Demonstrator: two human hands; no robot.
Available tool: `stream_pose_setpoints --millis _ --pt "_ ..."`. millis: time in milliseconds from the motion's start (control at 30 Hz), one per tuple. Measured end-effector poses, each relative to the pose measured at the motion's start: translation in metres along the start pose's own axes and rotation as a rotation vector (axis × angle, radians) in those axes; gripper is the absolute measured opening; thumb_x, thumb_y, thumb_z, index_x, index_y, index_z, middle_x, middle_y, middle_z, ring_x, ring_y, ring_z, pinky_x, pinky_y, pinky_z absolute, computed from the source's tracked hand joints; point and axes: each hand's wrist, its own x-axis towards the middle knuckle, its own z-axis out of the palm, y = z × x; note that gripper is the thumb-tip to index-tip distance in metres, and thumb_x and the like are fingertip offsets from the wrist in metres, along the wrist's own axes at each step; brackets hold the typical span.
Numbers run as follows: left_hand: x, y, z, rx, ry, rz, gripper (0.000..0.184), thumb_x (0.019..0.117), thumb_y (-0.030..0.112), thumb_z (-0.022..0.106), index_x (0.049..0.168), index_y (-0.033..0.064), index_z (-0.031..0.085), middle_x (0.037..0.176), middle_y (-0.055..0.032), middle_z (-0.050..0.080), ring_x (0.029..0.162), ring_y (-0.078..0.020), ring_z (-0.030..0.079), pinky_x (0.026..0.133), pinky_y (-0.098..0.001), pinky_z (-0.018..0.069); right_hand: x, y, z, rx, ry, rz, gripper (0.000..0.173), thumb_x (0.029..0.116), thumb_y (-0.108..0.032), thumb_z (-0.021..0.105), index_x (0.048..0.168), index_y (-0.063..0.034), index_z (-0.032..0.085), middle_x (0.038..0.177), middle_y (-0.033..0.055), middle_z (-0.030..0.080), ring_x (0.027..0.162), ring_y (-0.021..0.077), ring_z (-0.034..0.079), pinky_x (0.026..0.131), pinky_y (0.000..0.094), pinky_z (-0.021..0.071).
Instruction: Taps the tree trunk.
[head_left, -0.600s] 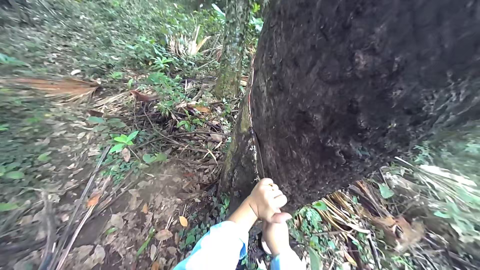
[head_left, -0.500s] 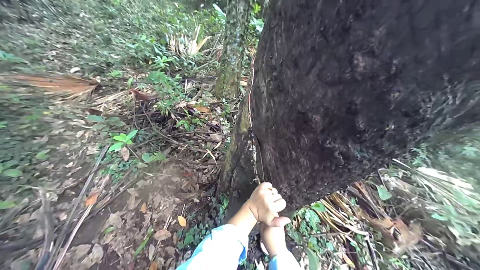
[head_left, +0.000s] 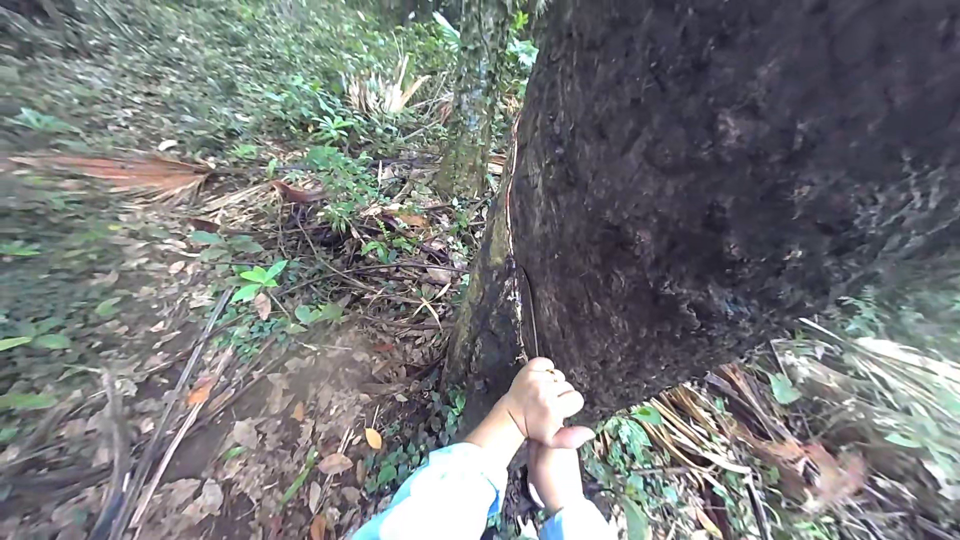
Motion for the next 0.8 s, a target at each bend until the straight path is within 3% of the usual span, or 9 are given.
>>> stream_pose_setpoints --millis 100,267,333,400,467,533,667,733,800 --pt "-0.014 0.021 0.008 0.026 -0.012 -0.06 0.065 0.1008 0.061 0.028 0.058 0.0161 0.048 0.05 -0.0015 0.048 0.051 -0.02 0.052 0.069 -0.0359 0.0449 -0.017 0.02 0.004 0.038 -0.005 0.028 0.024 0.09 0.0 0.062 0.11 0.0128 0.068 0.101 0.032 0.071 0.096 0.0486 0.072 0.085 0.0661 0.0552" --pt "0.003 0.005 0.005 -0.006 0.007 -0.012 0.066 0.1016 0.062 0.028 0.057 0.0157 0.046 0.047 -0.0018 0.046 0.048 -0.0197 0.049 0.065 -0.0357 0.0441 -0.001 0.003 -0.009 -0.045 -0.028 0.032 0.021 0.0923 0.0 0.061 0.108 0.0107 0.069 0.1 0.0306 0.072 0.093 0.0486 0.073 0.081 0.0646 0.0571" --pt "-0.007 0.022 0.011 0.022 -0.018 -0.07 0.066 0.0999 0.062 0.03 0.057 0.0155 0.05 0.049 -0.0023 0.05 0.05 -0.0208 0.053 0.067 -0.0377 0.0469 -0.012 0.017 -0.009 -0.014 -0.09 0.12 0.026 0.0944 -0.003 0.06 0.114 0.0125 0.067 0.104 0.0336 0.071 0.097 0.0523 0.07 0.085 0.0688 0.0538" --pt "-0.018 0.038 0.018 0.038 -0.022 -0.094 0.065 0.0993 0.063 0.031 0.058 0.0167 0.049 0.051 -0.0016 0.05 0.052 -0.0203 0.053 0.069 -0.0371 0.0461 -0.027 0.033 -0.008 0.041 -0.061 0.083 0.03 0.0942 -0.009 0.059 0.112 0.0133 0.067 0.1 0.0326 0.071 0.094 0.0513 0.071 0.083 0.0693 0.0534" --pt "-0.016 0.035 0.018 0.029 0.001 -0.06 0.066 0.0998 0.064 0.029 0.058 0.0172 0.046 0.048 -0.0007 0.046 0.049 -0.0191 0.05 0.065 -0.0353 0.0441 -0.027 0.031 -0.01 0.05 -0.049 0.047 0.025 0.093 -0.004 0.06 0.109 0.0125 0.068 0.098 0.0316 0.072 0.093 0.0502 0.072 0.082 0.0678 0.0549" --pt "-0.008 0.026 0.018 0.039 0.006 -0.048 0.067 0.1006 0.064 0.028 0.057 0.0161 0.046 0.047 -0.0014 0.046 0.047 -0.0198 0.05 0.063 -0.0357 0.0442 -0.012 0.026 -0.013 0.054 -0.114 0.072 0.024 0.0949 -0.003 0.058 0.11 0.0116 0.069 0.103 0.0319 0.071 0.099 0.0499 0.071 0.088 0.0671 0.054" --pt "-0.034 0.068 0.033 0.098 -0.145 -0.153 0.055 0.0938 0.057 0.045 0.06 0.015 0.057 0.054 -0.0023 0.056 0.055 -0.0216 0.058 0.067 -0.04 0.0485 -0.04 0.085 0.007 0.05 -0.158 0.03 0.03 0.092 -0.01 0.064 0.11 0.0123 0.07 0.106 0.0307 0.072 0.101 0.0471 0.071 0.09 0.064 0.055" --pt "-0.043 0.082 0.04 0.111 -0.149 -0.15 0.059 0.0953 0.061 0.041 0.06 0.0166 0.056 0.053 -0.0009 0.055 0.054 -0.0202 0.058 0.067 -0.0378 0.047 -0.049 0.084 -0.014 0.041 -0.354 0.099 0.036 0.0985 -0.011 0.057 0.124 0.0128 0.064 0.123 0.0307 0.068 0.118 0.045 0.065 0.103 0.0608 0.0486" --pt "-0.033 0.075 0.041 0.126 -0.112 -0.145 0.065 0.0974 0.065 0.034 0.059 0.0165 0.053 0.052 -0.0015 0.053 0.053 -0.0204 0.056 0.067 -0.0378 0.0472 -0.042 0.078 -0.023 0.066 -0.329 0.101 0.033 0.0971 -0.009 0.057 0.121 0.0128 0.065 0.115 0.0342 0.068 0.11 0.0506 0.067 0.095 0.0669 0.051"
